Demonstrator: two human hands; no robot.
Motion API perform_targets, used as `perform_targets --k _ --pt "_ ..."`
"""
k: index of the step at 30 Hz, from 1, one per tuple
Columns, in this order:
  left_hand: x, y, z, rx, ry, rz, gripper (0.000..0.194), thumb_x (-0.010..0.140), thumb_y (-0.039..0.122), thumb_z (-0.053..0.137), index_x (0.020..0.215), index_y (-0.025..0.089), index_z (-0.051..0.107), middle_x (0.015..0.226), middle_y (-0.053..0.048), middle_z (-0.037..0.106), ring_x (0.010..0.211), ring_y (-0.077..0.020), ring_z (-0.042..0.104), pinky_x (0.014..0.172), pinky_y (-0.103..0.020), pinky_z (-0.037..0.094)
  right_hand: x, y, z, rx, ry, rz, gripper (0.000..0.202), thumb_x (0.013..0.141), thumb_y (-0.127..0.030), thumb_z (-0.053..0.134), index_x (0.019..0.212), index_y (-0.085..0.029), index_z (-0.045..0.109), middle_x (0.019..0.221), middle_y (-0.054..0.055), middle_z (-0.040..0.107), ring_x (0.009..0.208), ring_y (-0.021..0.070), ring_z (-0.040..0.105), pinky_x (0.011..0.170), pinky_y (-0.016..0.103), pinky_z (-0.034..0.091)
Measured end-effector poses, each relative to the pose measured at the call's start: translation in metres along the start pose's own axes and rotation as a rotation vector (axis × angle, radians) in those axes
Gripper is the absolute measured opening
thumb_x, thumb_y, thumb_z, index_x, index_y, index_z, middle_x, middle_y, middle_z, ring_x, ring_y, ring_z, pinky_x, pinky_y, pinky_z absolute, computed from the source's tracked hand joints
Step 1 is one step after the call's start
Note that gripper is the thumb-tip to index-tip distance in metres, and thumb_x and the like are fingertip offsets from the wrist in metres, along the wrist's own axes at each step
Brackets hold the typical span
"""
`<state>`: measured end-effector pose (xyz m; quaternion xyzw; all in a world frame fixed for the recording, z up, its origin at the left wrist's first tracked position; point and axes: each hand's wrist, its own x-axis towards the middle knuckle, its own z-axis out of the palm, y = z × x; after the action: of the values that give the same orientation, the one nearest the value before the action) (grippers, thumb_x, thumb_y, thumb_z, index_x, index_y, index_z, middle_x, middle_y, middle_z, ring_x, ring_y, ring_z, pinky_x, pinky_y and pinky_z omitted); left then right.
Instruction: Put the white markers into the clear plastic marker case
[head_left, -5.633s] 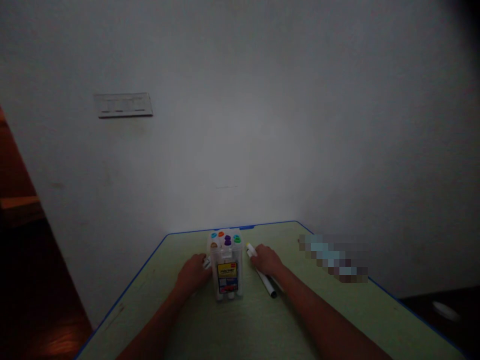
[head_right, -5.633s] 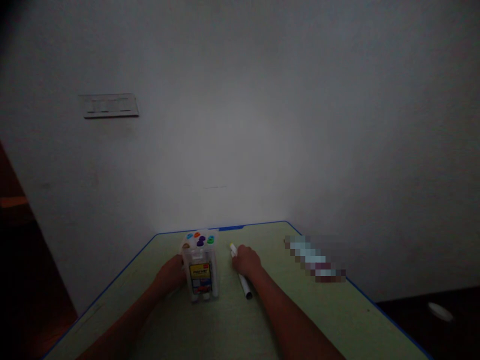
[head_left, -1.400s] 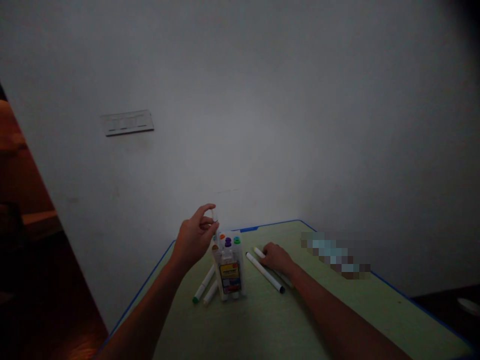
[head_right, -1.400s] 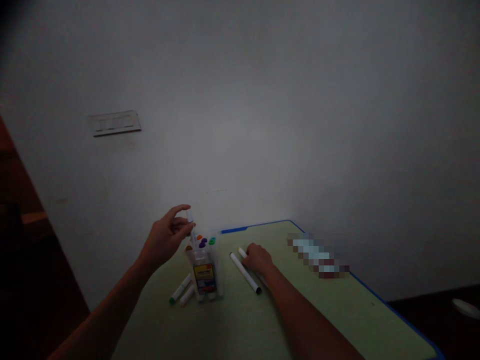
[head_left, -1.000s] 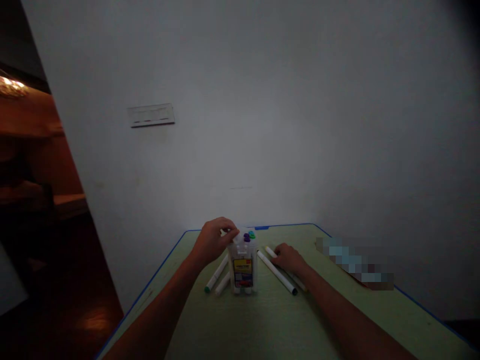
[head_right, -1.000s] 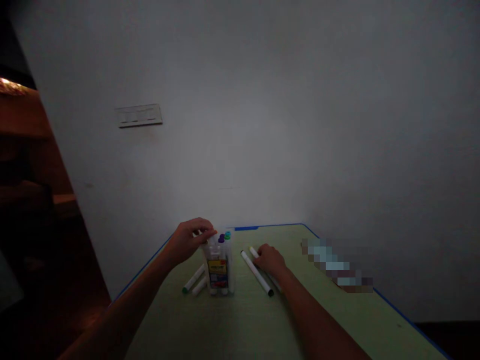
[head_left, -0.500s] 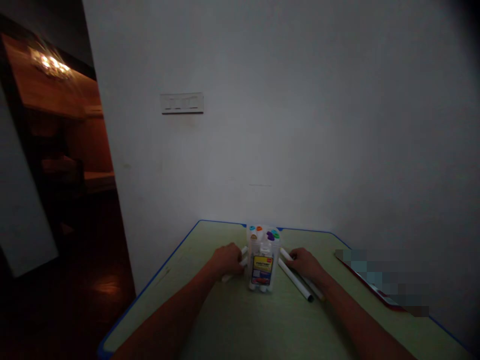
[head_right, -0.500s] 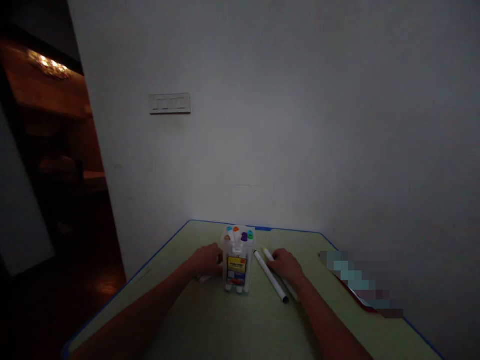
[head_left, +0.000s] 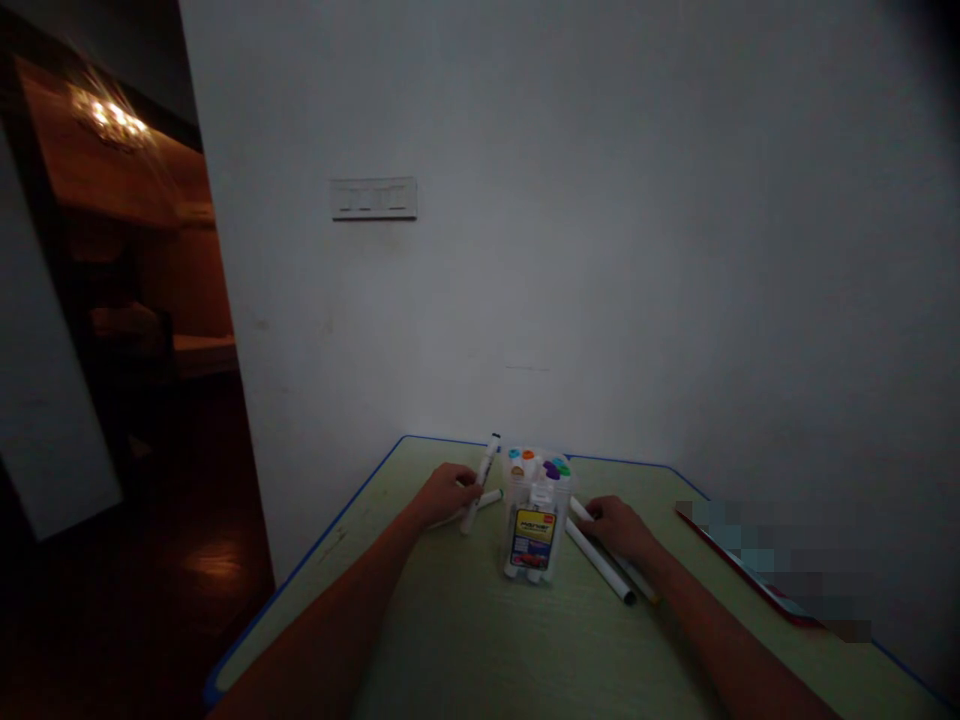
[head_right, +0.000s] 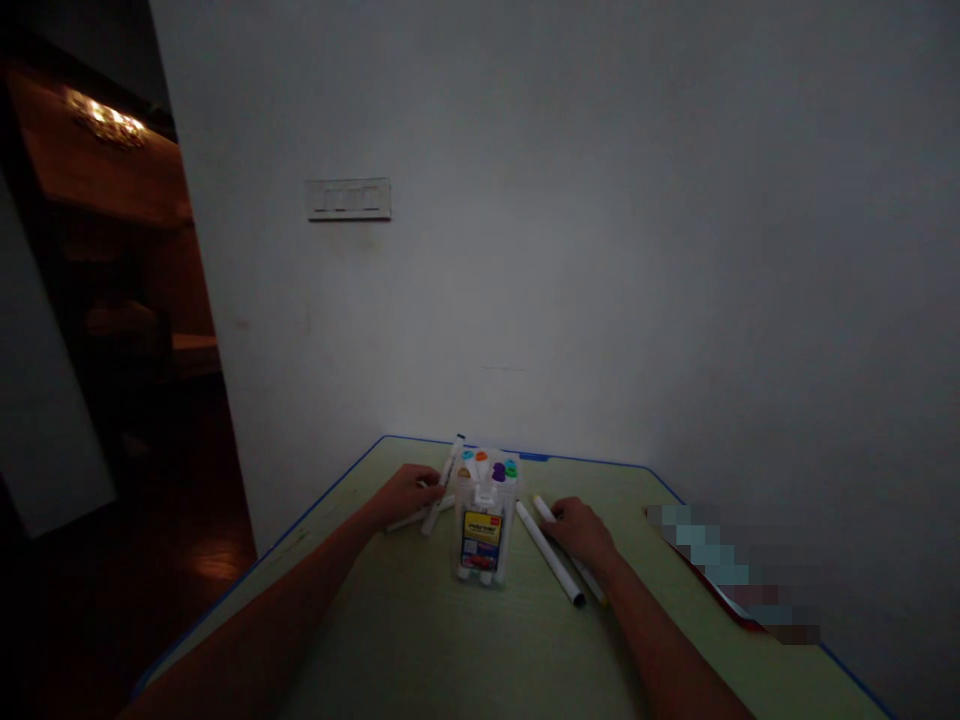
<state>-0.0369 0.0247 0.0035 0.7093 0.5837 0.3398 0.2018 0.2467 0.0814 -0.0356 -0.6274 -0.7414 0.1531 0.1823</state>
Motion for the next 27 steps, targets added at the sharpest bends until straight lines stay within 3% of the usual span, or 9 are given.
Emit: perform_targets --k 7,18,24,27 --pt "-0.005 0.010 -0.004 -0.186 -0.052 0.033 0.016 0.064 0.023 0.054 0.069 0.010 0.062 0.056 0.001 0.055 0.052 -0.0101 0.048 0.052 -0.021 0.038 -0.002 -0.002 -0.001 0.015 0.001 -0.004 0.018 0.066 -0.031 0.057 0.073 -0.016 0.066 0.073 0.006 0.067 0.073 0.0181 0.060 0.056 0.023 0.036" --pt "-0.005 0.014 -0.006 -0.278 -0.093 0.103 0.018 0.059 0.019 0.060 0.075 0.011 0.066 0.065 0.001 0.060 0.057 -0.0096 0.048 0.056 -0.022 0.037 -0.001 -0.001 0.000 0.006 0.012 0.014 0.019 0.067 -0.032 0.057 0.073 -0.017 0.066 0.074 0.006 0.066 0.072 0.0173 0.059 0.056 0.022 0.036" --pt "-0.003 0.015 -0.008 -0.223 -0.013 0.145 0.015 0.062 0.020 0.061 0.074 0.013 0.066 0.072 -0.004 0.065 0.068 -0.0147 0.057 0.066 -0.026 0.044 0.005 0.005 0.005 -0.008 0.032 0.021 0.023 0.065 -0.031 0.057 0.080 -0.016 0.066 0.086 0.009 0.067 0.079 0.0191 0.060 0.060 0.024 0.038" --pt "-0.003 0.016 -0.014 -0.244 0.085 0.153 0.016 0.065 0.025 0.060 0.075 0.013 0.065 0.075 -0.006 0.066 0.072 -0.0172 0.059 0.066 -0.029 0.047 0.005 0.004 0.007 -0.002 0.046 0.032 0.026 0.063 -0.031 0.056 0.082 -0.016 0.065 0.090 0.010 0.066 0.081 0.0204 0.060 0.061 0.025 0.038"
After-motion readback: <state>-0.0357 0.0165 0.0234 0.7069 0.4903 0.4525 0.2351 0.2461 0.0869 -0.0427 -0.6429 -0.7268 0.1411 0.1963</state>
